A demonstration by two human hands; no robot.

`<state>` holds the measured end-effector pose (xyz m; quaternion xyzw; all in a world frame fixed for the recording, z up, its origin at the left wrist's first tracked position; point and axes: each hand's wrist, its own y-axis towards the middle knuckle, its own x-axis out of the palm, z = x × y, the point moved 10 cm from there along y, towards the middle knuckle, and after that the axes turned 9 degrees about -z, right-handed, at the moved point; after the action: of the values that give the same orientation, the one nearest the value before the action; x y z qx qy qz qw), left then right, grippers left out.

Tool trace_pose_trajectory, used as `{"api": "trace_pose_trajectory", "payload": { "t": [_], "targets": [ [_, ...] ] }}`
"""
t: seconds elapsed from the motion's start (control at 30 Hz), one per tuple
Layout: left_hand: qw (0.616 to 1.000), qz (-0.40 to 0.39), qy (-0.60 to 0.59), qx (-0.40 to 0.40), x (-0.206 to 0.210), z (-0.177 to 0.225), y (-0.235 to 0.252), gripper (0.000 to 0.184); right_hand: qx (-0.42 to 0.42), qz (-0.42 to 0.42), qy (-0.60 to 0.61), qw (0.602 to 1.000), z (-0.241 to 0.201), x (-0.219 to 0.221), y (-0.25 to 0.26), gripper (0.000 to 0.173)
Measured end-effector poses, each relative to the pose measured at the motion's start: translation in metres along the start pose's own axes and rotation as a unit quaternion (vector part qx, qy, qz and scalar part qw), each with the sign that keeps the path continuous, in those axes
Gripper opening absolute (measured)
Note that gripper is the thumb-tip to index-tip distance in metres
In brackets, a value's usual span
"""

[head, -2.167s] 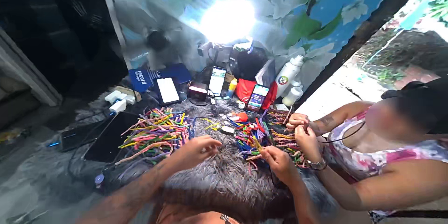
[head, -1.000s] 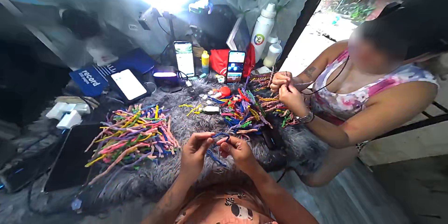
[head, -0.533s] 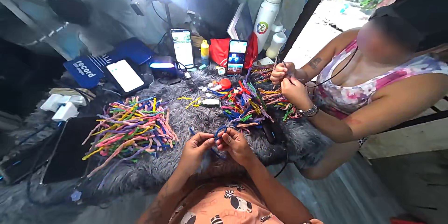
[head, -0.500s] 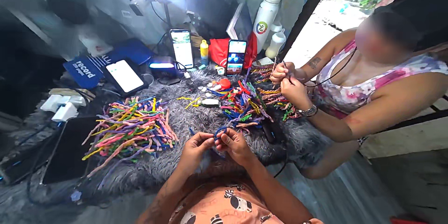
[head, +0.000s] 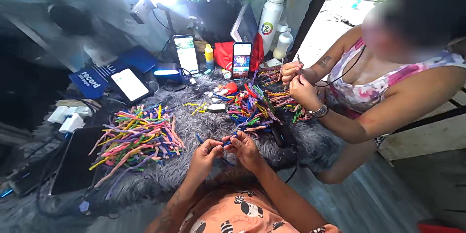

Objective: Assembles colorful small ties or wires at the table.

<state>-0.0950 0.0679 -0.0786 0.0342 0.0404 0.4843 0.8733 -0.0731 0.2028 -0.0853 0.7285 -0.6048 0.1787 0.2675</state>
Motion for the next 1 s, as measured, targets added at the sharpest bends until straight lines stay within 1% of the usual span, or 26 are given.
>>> {"api": "trace_pose_trajectory", "payload": {
  "t": [0.07,0.17,0.23,0.37,0.47,0.53,0.6,0.63,0.67,0.7,0.73,0.77,0.8,0.83,0.87,0.9,0.93,1.0],
  "targets": [
    [1.000,0.009,0.009,0.016,-0.001,0.002,-0.002,0.011,0.003,0.006,0.011,1.000,-0.001,0.000,0.000,0.012],
    [0.999,0.022,0.021,0.030,-0.001,0.005,-0.005,0.010,0.010,-0.003,0.016,1.000,0.000,0.002,-0.001,0.025],
    [0.998,0.040,0.028,0.043,-0.001,0.008,-0.007,0.009,0.015,0.000,0.019,1.000,0.000,0.002,-0.002,0.024],
    [0.991,0.080,0.059,0.086,-0.003,0.012,-0.014,0.009,0.013,0.002,0.027,1.000,0.000,0.002,-0.004,0.028],
    [0.987,0.076,0.064,0.128,-0.002,0.014,-0.017,0.008,0.016,0.008,0.032,0.999,0.000,0.001,-0.007,0.028],
    [0.987,0.063,0.051,0.136,0.000,0.015,-0.018,0.010,0.014,0.006,0.035,0.999,0.001,0.001,-0.008,0.028],
    [0.990,0.050,0.031,0.126,0.001,0.015,-0.019,0.010,0.004,0.003,0.004,1.000,-0.003,0.002,-0.010,0.028],
    [0.991,0.043,0.036,0.118,0.001,0.016,-0.019,0.010,-0.012,-0.007,-0.043,0.999,-0.012,0.006,-0.011,0.027],
    [0.991,0.036,0.065,0.115,-0.001,0.020,-0.018,0.012,-0.041,-0.025,-0.111,0.993,-0.026,0.012,-0.012,0.026],
    [0.985,0.032,0.124,0.117,-0.003,0.025,-0.017,0.020,-0.088,-0.048,-0.181,0.978,-0.045,0.021,-0.013,0.025],
    [0.972,0.026,0.203,0.114,-0.006,0.030,-0.017,0.031,-0.148,-0.075,-0.249,0.954,-0.066,0.029,-0.015,0.024],
    [0.951,0.018,0.290,0.105,-0.008,0.032,-0.017,0.038,-0.204,-0.092,-0.316,0.922,-0.087,0.037,-0.016,0.024],
    [0.925,0.008,0.369,0.092,-0.010,0.031,-0.018,0.040,-0.246,-0.099,-0.379,0.886,-0.105,0.040,-0.017,0.027],
    [0.901,-0.004,0.426,0.079,-0.012,0.026,-0.018,0.038,-0.272,-0.098,-0.439,0.851,-0.118,0.042,-0.015,0.028],
    [0.884,-0.012,0.461,0.074,-0.013,0.019,-0.016,0.035,-0.275,-0.090,-0.495,0.819,-0.126,0.039,-0.011,0.027],
    [0.870,-0.015,0.487,0.070,-0.015,0.013,-0.015,0.030,-0.255,-0.077,-0.554,0.789,-0.128,0.033,-0.004,0.027],
    [0.863,-0.018,0.500,0.065,-0.015,0.011,-0.014,0.026,-0.219,-0.064,-0.605,0.763,-0.123,0.023,0.004,0.028],
    [0.864,-0.026,0.500,0.047,-0.016,0.009,-0.012,0.019,-0.149,-0.054,-0.667,0.728,-0.102,0.006,0.014,0.039]
  ]
}}
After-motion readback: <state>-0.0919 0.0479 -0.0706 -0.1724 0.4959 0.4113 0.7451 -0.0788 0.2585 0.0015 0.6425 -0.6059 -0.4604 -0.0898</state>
